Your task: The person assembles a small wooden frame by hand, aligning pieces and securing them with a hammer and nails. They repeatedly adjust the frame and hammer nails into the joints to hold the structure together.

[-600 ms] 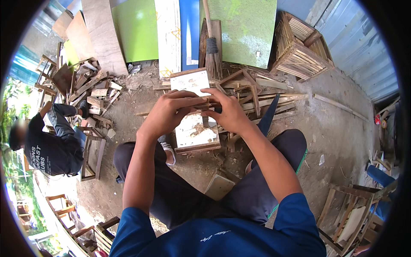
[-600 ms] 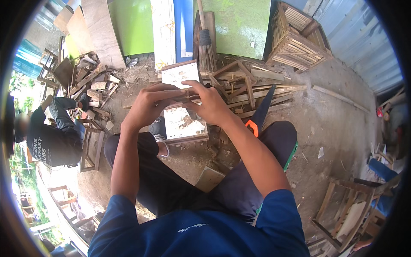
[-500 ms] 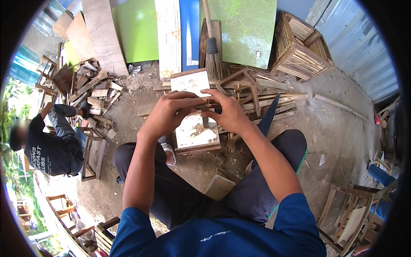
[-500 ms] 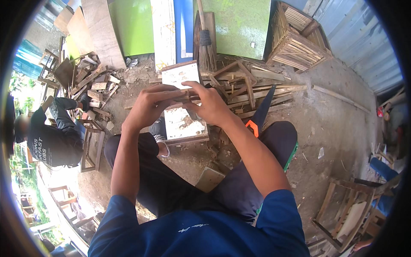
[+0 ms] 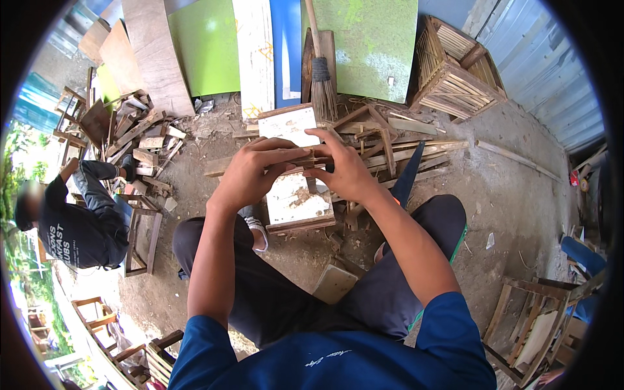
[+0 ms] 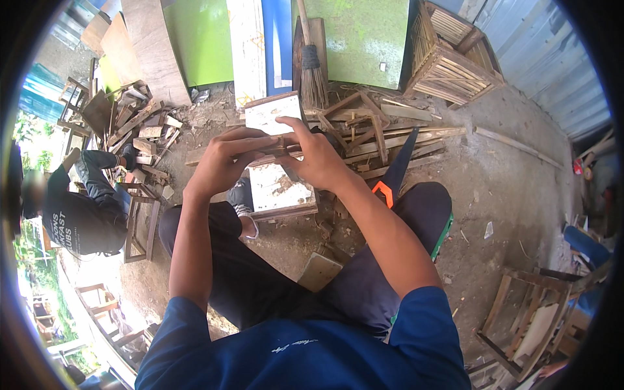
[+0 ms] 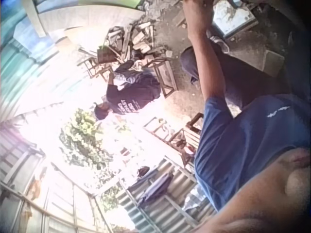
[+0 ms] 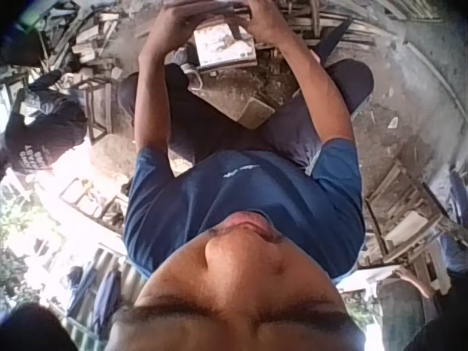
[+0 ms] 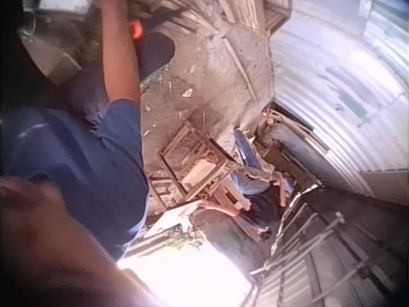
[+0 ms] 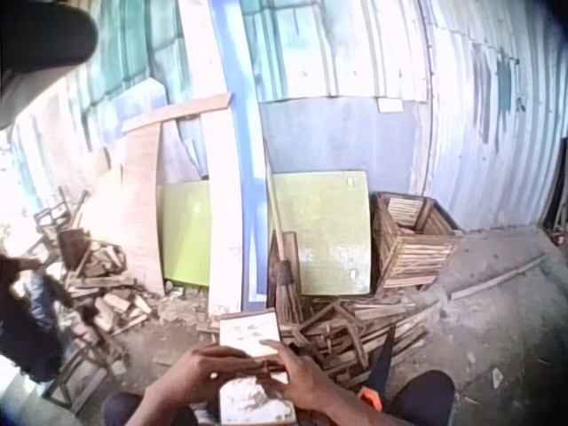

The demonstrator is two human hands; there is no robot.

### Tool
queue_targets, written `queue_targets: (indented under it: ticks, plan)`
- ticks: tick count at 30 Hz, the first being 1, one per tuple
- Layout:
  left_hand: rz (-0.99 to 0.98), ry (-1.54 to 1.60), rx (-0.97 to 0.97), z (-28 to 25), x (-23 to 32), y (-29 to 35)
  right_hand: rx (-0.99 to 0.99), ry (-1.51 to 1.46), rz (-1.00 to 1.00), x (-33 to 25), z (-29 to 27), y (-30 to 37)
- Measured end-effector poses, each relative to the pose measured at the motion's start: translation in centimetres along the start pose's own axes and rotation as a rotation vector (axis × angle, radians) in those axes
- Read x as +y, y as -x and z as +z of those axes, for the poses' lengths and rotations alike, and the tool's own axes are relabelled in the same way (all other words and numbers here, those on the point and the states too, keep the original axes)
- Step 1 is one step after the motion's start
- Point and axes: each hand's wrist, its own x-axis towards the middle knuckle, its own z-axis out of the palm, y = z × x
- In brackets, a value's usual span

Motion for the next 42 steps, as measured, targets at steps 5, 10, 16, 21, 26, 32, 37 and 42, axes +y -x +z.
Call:
queue_targets:
  ticks: [5, 10, 16, 21, 26, 32, 37, 42]
  plan:
    - [0.006, -0.003, -0.001, -0.02, -0.06, 0.14, -0.004, -0.017, 0.003, -0.10, 0.06, 0.03]
    - [0.001, -0.015, -0.005, -0.08, -0.04, 0.17, -0.012, -0.051, 0.028, 0.12, 0.27, -0.04]
    - [0.022, -0.006, -0.006, -0.14, 0.02, 0.21, -0.039, -0.093, 0.053, 0.14, 0.50, 0.04]
    - [0.009, 0.012, -0.003, -0.15, 0.13, 0.25, -0.039, -0.083, 0.049, 0.08, 0.32, 0.13]
    - [-0.007, 0.005, -0.008, -0.17, 0.19, 0.25, -0.041, -0.059, 0.037, 0.07, 0.21, 0.05]
    - [0.013, -0.031, -0.002, -0.09, 0.17, 0.30, -0.038, -0.040, 0.035, 0.15, 0.17, 0.10]
    - [0.013, -0.033, 0.006, -0.01, 0.02, 0.40, -0.013, -0.064, -0.010, 0.32, 0.40, 0.01]
    - [-0.013, 0.056, 0.038, 0.32, -0.27, 0.38, -0.006, -0.060, 0.011, 0.51, 0.44, -0.11]
